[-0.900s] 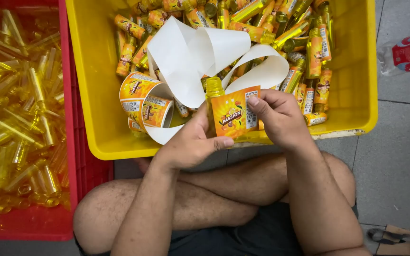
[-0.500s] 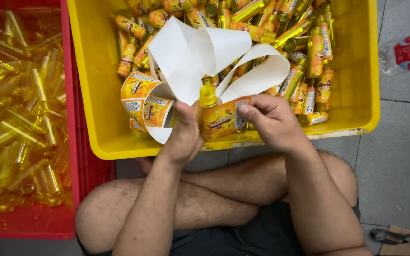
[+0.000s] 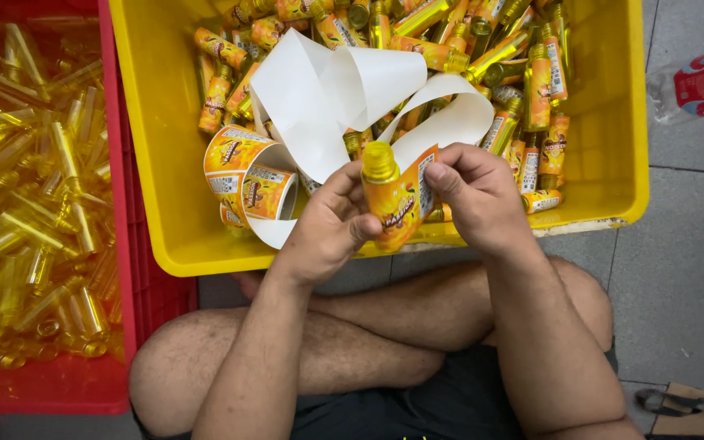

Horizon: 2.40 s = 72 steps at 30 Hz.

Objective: The person sits on the floor and applies paper labels to small yellow plastic bottles. They pick up a bottle from a yellow bin, wrap a label around it, and then place the labeled bottle into a red bin.

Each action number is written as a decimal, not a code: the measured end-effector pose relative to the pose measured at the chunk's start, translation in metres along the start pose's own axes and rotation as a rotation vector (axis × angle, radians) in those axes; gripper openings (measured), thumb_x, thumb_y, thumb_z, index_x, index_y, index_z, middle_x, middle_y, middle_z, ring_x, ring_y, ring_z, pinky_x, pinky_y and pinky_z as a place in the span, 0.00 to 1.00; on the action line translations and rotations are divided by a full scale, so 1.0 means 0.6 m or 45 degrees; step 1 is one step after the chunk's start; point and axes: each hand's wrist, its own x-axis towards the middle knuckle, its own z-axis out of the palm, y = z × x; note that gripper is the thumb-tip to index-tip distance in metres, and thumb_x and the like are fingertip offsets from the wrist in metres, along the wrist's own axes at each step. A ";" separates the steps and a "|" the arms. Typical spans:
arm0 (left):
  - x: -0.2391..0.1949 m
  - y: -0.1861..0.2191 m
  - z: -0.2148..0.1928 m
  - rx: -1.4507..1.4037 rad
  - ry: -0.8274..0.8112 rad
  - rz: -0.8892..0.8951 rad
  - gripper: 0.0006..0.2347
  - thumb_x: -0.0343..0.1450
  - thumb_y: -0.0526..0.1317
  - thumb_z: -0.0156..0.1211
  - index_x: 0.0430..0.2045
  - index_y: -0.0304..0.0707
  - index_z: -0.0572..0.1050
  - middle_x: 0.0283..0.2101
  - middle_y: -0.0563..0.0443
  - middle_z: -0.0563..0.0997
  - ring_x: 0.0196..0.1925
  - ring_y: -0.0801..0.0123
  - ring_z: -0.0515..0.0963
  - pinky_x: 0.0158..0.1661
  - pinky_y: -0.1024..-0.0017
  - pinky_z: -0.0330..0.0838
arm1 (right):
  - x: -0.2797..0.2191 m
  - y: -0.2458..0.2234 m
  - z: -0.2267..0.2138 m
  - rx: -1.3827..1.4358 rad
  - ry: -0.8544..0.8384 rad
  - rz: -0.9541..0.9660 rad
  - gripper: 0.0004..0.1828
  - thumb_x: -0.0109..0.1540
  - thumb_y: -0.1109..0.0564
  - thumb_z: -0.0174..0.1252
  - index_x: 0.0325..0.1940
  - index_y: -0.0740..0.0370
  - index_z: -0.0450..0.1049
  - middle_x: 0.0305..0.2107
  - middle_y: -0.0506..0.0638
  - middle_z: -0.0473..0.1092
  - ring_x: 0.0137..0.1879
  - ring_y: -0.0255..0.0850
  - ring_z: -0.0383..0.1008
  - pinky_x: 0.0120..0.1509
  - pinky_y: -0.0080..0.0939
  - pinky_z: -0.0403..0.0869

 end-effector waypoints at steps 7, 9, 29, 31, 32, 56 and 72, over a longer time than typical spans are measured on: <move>-0.010 -0.017 0.009 -0.046 -0.024 -0.003 0.24 0.66 0.39 0.72 0.55 0.30 0.71 0.47 0.39 0.82 0.50 0.63 0.83 0.52 0.61 0.79 | -0.001 -0.034 0.025 0.033 -0.054 -0.016 0.14 0.71 0.56 0.56 0.34 0.65 0.76 0.20 0.51 0.69 0.29 0.35 0.70 0.39 0.37 0.76; -0.014 -0.027 0.003 -0.073 -0.014 -0.012 0.22 0.67 0.36 0.71 0.53 0.27 0.72 0.46 0.36 0.82 0.50 0.60 0.83 0.52 0.60 0.79 | -0.001 -0.051 0.038 0.028 -0.077 -0.063 0.12 0.70 0.58 0.57 0.33 0.66 0.75 0.22 0.48 0.67 0.32 0.32 0.67 0.39 0.34 0.74; -0.009 -0.031 0.013 -0.252 0.049 0.081 0.22 0.73 0.33 0.60 0.62 0.30 0.64 0.55 0.37 0.79 0.55 0.56 0.81 0.56 0.53 0.77 | -0.006 -0.047 0.093 -0.021 0.120 -0.323 0.10 0.67 0.64 0.59 0.31 0.70 0.74 0.33 0.59 0.71 0.39 0.40 0.72 0.45 0.39 0.74; -0.007 -0.027 0.012 -0.241 0.073 0.069 0.20 0.74 0.33 0.58 0.62 0.29 0.65 0.55 0.37 0.79 0.55 0.57 0.81 0.56 0.55 0.77 | -0.006 -0.048 0.096 -0.078 0.167 -0.363 0.10 0.68 0.64 0.59 0.32 0.70 0.73 0.34 0.58 0.71 0.40 0.39 0.71 0.46 0.39 0.73; -0.006 -0.020 0.014 -0.221 0.084 0.054 0.20 0.74 0.34 0.57 0.62 0.28 0.65 0.56 0.37 0.78 0.56 0.56 0.80 0.56 0.55 0.76 | -0.005 -0.049 0.096 -0.170 0.199 -0.393 0.09 0.67 0.64 0.61 0.33 0.70 0.74 0.34 0.58 0.70 0.40 0.40 0.71 0.46 0.39 0.73; 0.007 0.022 0.014 0.130 0.220 0.219 0.11 0.72 0.33 0.60 0.46 0.38 0.68 0.50 0.44 0.75 0.55 0.59 0.77 0.47 0.67 0.75 | 0.004 -0.052 0.070 -0.402 -0.118 -0.138 0.25 0.58 0.63 0.72 0.58 0.69 0.76 0.45 0.63 0.76 0.53 0.54 0.80 0.59 0.53 0.78; 0.021 0.059 0.039 2.011 0.200 -1.008 0.12 0.71 0.46 0.53 0.41 0.49 0.83 0.42 0.48 0.85 0.43 0.48 0.81 0.45 0.55 0.74 | 0.022 -0.071 0.012 -1.150 0.602 -0.429 0.30 0.62 0.68 0.63 0.65 0.70 0.60 0.56 0.63 0.60 0.64 0.56 0.63 0.72 0.52 0.64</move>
